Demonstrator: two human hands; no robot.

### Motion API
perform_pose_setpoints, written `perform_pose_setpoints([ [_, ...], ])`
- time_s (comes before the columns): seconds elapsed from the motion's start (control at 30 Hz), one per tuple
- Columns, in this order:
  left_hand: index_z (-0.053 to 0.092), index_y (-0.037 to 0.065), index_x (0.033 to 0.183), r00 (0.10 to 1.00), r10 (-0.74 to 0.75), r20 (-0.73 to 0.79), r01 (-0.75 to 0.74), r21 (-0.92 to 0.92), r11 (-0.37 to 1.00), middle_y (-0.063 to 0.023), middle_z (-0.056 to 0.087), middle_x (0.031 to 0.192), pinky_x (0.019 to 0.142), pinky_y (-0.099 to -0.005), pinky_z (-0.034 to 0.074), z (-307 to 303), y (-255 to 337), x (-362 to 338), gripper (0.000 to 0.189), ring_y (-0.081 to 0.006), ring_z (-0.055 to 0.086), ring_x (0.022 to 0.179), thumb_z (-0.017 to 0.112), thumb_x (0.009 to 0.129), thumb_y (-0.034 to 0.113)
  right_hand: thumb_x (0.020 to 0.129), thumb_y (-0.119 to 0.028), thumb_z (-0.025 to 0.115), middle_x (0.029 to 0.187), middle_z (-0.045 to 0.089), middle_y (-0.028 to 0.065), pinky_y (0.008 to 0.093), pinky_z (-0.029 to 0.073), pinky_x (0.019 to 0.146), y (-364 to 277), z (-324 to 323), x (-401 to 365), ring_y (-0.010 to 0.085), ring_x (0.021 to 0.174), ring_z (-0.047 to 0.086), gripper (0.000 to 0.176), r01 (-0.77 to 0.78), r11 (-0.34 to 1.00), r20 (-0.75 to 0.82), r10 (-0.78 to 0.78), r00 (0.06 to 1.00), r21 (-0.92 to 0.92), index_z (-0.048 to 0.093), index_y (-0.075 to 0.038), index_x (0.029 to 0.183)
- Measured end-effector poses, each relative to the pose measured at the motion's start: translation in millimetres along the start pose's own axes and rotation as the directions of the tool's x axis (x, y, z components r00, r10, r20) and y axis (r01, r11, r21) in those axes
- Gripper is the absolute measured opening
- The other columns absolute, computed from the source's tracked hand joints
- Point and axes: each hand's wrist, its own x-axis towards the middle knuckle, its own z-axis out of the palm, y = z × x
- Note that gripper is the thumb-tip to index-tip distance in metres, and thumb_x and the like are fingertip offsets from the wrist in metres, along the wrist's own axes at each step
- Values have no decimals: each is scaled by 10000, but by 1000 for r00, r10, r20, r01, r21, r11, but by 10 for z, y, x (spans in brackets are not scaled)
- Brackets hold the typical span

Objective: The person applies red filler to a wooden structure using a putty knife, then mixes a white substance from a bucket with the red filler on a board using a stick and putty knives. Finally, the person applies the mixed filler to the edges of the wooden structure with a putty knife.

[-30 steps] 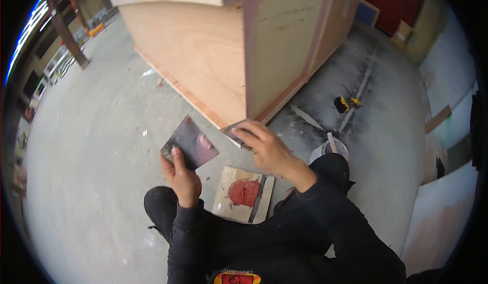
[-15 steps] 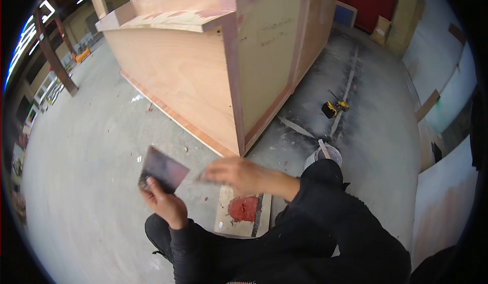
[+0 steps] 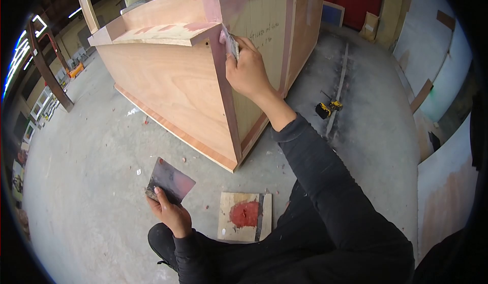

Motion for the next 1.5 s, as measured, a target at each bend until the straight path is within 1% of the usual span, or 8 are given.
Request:
perform_pose_setpoints([
  [0.43, 515, 28, 1149, 999, -43, 16, 43, -19, 999, -62, 605, 1084, 866, -286, 492, 6, 26, -34, 184, -128, 587, 966, 471, 1024, 157, 841, 1, 496, 1146, 575, 221, 421, 463, 933, -171, 202, 66, 385, 1064, 574, 306, -157, 982, -68, 150, 986, -107, 576, 65, 1129],
  [0.6, 516, 47, 1193, 998, -23, 56, 23, 0, 1000, -49, 607, 1096, 866, -289, 490, -94, -40, -20, 233, -125, 591, 977, 495, 1020, 201, 829, -25, 542, 1247, 514, 205, 448, 471, 923, -278, 346, 32, 394, 1082, 560, 443, -230, 938, -60, 222, 973, -259, 476, 43, 1262],
  [0.93, 516, 38, 1133, 998, -37, 44, 37, 8, 999, -57, 606, 1056, 830, -283, 498, -8, 7, -44, 169, -116, 587, 930, 475, 1025, 162, 772, 6, 584, 1284, 496, 142, 438, 508, 885, -183, 488, -349, 375, 1085, 537, 552, -21, 943, -71, -3, 997, -331, 458, 4, 1309],
  [1.03, 517, 36, 1151, 996, -63, 61, 64, -19, 998, -62, 606, 1064, 819, -284, 502, 17, 3, -64, 193, -125, 594, 929, 482, 1021, 175, 766, 27, 576, 1282, 509, 153, 438, 505, 895, -188, 318, -457, 367, 1096, 544, 543, 88, 955, -25, -99, 995, -283, 486, 3, 1301],
  [1.13, 507, 45, 1195, 983, -183, 23, 183, -20, 983, -69, 603, 1093, 829, -332, 534, 53, 36, -73, 230, -163, 617, 953, 472, 1016, 185, 769, 58, 544, 1277, 529, 169, 423, 494, 932, -270, 84, -645, 351, 1153, 541, 506, 138, 975, 274, -86, 958, -175, 522, 6, 1272],
  [1.2, 512, 49, 1208, 954, -297, 52, 300, -84, 950, -74, 610, 1111, 843, -352, 540, 80, 59, -100, 250, -188, 624, 978, 479, 1010, 197, 757, 96, 469, 1266, 535, 204, 442, 440, 1005, -318, 75, -971, 345, 1198, 515, 562, 87, 964, 334, -170, 927, 252, 502, -11, 1307],
  [1.33, 517, 58, 1221, 843, -528, 103, 537, -205, 818, -81, 623, 1138, 866, -399, 557, 70, -48, -134, 265, -224, 639, 997, 458, 1004, 200, 776, 68, 538, 1304, 514, 225, 428, 378, 1069, -690, 27, -1626, 381, 1244, 482, 563, -35, 858, 466, -243, 851, 512, 466, 17, 1333],
  [1.5, 482, 78, 1234, 837, -540, 92, 545, -244, 802, -83, 606, 1142, 826, -411, 560, 61, -137, -211, 245, -221, 634, 1001, 414, 1023, 184, 840, -32, 649, 1323, 473, 221, 443, 379, 1070, -849, 67, -2167, 387, 1265, 451, 546, 30, 892, 477, -269, 837, 451, 440, 62, 1335],
])
